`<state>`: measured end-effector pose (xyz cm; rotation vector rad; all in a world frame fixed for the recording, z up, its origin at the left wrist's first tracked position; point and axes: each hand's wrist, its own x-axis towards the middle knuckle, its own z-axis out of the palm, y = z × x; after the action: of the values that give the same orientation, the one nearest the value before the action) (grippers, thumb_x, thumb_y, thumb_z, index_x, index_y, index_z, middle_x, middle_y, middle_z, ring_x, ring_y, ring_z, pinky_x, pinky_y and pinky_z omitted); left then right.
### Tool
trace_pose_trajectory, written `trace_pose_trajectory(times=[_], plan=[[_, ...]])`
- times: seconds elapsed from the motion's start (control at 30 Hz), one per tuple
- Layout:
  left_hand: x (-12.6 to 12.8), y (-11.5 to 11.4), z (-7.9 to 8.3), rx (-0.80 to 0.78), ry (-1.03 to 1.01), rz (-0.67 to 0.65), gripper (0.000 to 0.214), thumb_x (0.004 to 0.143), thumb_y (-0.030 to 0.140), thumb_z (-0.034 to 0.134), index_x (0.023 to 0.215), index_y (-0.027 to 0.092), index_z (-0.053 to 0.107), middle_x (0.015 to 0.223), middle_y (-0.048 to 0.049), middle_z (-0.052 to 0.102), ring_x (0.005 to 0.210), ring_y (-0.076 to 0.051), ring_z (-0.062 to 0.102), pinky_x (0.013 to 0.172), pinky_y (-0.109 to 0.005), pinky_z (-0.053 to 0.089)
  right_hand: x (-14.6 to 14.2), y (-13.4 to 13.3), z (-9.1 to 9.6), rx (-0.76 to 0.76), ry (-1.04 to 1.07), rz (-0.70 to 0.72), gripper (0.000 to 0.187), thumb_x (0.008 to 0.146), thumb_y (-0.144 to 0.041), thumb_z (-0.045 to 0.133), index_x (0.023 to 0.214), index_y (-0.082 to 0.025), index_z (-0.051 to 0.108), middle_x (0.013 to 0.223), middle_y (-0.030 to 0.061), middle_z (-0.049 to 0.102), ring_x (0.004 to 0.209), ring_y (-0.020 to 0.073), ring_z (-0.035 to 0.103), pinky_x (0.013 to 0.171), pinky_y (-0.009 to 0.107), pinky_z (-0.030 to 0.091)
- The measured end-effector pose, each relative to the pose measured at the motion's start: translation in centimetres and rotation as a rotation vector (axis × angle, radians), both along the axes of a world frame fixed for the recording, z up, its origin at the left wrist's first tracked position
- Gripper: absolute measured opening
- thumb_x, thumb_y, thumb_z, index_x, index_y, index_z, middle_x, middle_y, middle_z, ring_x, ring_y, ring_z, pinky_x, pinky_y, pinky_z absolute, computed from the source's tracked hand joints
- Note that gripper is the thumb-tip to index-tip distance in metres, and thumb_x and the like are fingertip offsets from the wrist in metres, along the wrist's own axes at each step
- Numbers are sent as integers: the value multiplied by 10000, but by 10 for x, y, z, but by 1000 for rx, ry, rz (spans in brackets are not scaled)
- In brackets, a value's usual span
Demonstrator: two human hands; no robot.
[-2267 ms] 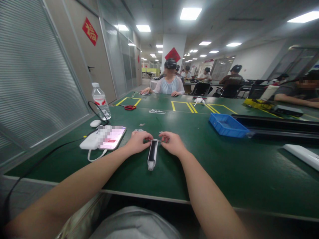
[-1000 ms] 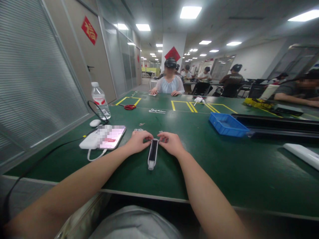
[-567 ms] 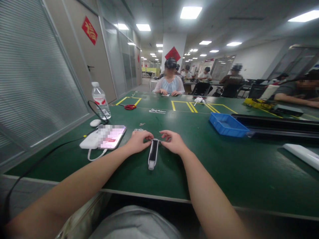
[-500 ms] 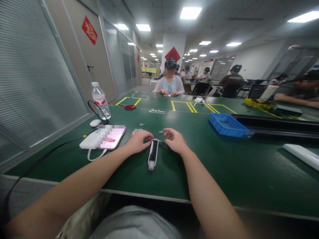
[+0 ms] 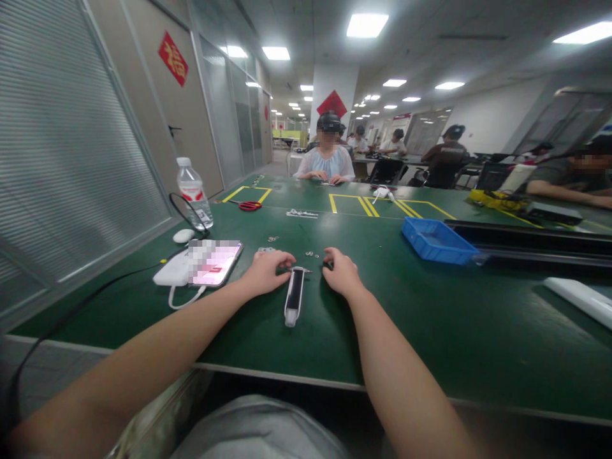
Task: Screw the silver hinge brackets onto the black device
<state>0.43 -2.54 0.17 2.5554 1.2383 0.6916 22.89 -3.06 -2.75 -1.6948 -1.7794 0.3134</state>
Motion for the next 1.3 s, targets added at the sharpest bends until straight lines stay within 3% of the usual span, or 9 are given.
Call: trace_pose_trajectory(times=[0.17,0.33,0.4,0.5,0.63,0.83,1.3], plan=[[0,-2,2,7,-1,-18,278,727,239,568,1005,233,578,948,0,645,881,-191,581,863,-397,305,3,-1,-1,47,-45,-70,332,647,-101,574,957,-214,614,716,-7,650,655,138,571,664,272,435],[0,-5,4,13,-8,-25,354,674,158,538,1019,229,574,961,-7,644,894,-198,578,873,-394,318,3,-1,-1,59,-22,-124,244,659,-78,569,845,-217,643,647,-6,638,575,128,543,587,263,406],[0,-6,6,10,-12,-13,396,648,131,531,1030,230,571,981,-3,639,894,-198,579,882,-397,319,2,-2,1,90,33,-131,216,659,-84,573,816,-217,638,639,-8,633,568,123,545,586,263,417],[0,-8,9,26,-25,12,384,656,137,530,1027,227,576,1019,-4,631,907,-199,576,882,-394,319,-5,-3,6,135,256,-34,159,677,-152,583,827,-196,613,658,-6,635,596,125,579,618,272,466],[2,-12,14,105,-59,17,232,749,241,536,973,224,595,996,-1,639,914,-186,571,889,-377,295,-22,-7,14,72,616,114,229,630,-230,659,833,-167,574,678,14,648,628,144,622,643,296,515],[2,-13,13,190,-64,-69,183,804,359,564,924,229,611,935,15,672,925,-162,578,934,-369,231,-37,-12,19,-33,890,171,391,508,-256,779,819,-182,556,669,7,654,608,156,638,643,324,545],[3,-11,9,237,-132,-72,170,787,380,606,843,221,630,843,22,700,824,-148,606,941,-365,242,-49,-22,28,-111,956,269,420,501,-262,788,836,-181,548,662,-13,670,604,152,653,640,306,528]])
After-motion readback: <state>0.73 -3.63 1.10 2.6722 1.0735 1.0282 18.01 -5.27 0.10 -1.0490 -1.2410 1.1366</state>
